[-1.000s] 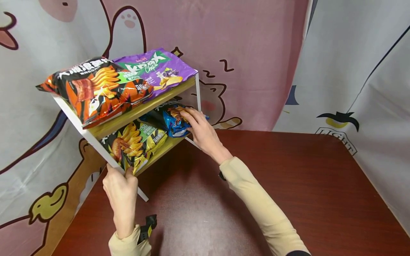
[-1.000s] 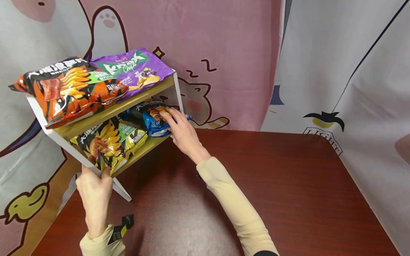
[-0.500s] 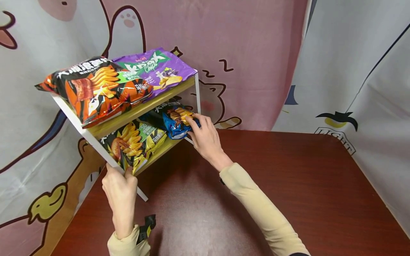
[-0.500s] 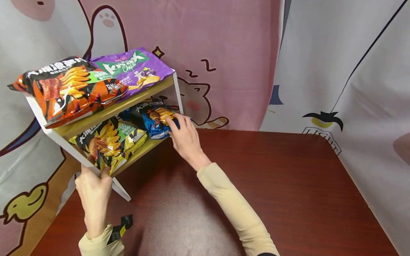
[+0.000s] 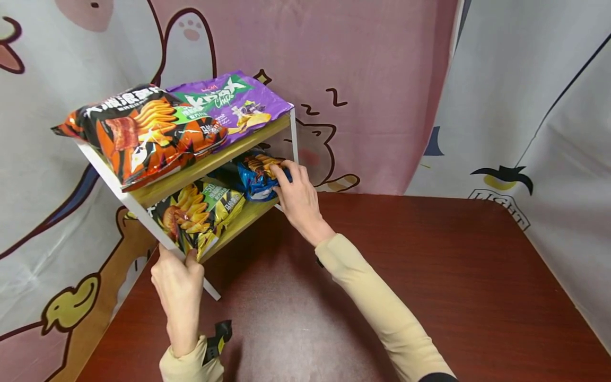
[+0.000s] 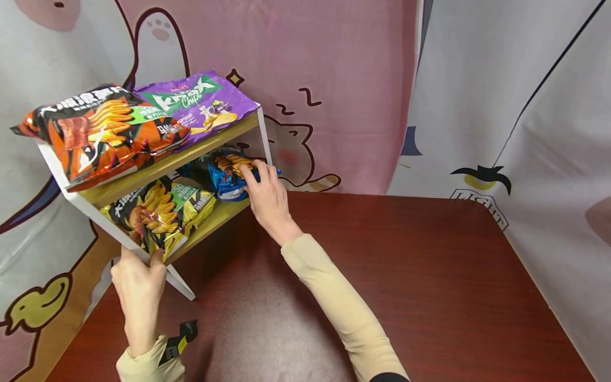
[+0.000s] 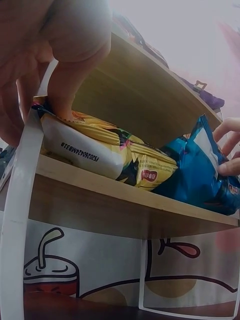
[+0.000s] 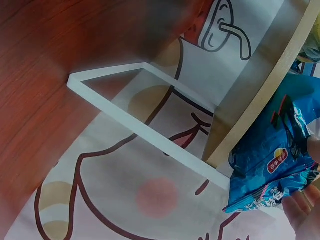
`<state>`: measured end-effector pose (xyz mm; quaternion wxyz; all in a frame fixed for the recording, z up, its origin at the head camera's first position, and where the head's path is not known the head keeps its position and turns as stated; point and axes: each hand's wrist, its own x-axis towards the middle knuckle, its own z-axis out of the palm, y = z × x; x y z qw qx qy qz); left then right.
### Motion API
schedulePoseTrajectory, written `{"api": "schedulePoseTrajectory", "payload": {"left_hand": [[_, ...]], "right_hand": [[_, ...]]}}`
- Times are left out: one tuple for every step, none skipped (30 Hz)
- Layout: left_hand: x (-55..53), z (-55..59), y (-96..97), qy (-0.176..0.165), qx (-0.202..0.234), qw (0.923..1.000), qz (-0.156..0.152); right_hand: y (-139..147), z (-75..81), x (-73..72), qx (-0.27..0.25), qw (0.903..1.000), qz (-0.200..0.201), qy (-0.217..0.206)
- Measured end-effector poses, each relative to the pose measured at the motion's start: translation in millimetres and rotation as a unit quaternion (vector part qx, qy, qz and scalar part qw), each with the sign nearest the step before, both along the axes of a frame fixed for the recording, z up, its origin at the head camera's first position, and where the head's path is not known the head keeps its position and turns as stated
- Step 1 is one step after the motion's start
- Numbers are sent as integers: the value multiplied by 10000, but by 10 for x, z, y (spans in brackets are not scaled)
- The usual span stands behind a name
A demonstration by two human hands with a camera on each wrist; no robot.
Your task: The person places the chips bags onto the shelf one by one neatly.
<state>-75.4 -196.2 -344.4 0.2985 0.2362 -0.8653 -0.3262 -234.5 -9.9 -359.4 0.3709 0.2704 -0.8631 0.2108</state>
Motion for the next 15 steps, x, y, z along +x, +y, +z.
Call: {"api": "schedulePoseTrajectory", "payload": {"left_hand": [[1,-1,-3,3,-4,10000,-4],[3,-1,-4,10,-18,10000,-6],[6,-2,-5,23,-30,10000,-10],[8,-4,-7,36,-36,10000,-17],[10,-5,-7,54,-52,10000,-22],[13,-6,-7,71,-66,9999,-28],[16,-8,-6,83,-80,9999,-35],[18,-9,-6,98,-83,9999,-52],[20,-10,-5,102,-70,9999,-75],[21,-11,-6,101,-62,9999,-93],[22,-12,-6,99,-52,9999,-106],[24,-12,-5,99,-32,9999,-124],[24,-13,-5,99,-23,9999,-134],[25,-14,-5,100,-8,9999,-138],[24,-16,-4,94,-12,9999,-123]], "right_hand": [[-7,6,-4,-23,10000,-25,-33],[-13,12,-7,-63,9999,-46,-83],[-17,19,-9,-96,9998,-71,-128],[-20,25,-10,-132,9997,-101,-174],[-22,33,-12,-176,9995,-123,-214],[-25,42,-15,-213,9994,-142,-244],[-27,51,-19,-248,9992,-164,-265],[-28,59,-22,-278,9991,-167,-276],[-31,65,-26,-303,9991,-152,-272],[-33,68,-30,-296,9991,-123,-259],[-36,67,-34,-266,9993,-79,-232],[-39,62,-36,-210,9996,-33,-198],[-43,54,-36,-144,9998,14,-156],[-48,42,-36,-76,9999,66,-105],[-53,30,-35,-17,9999,111,-57]]}}
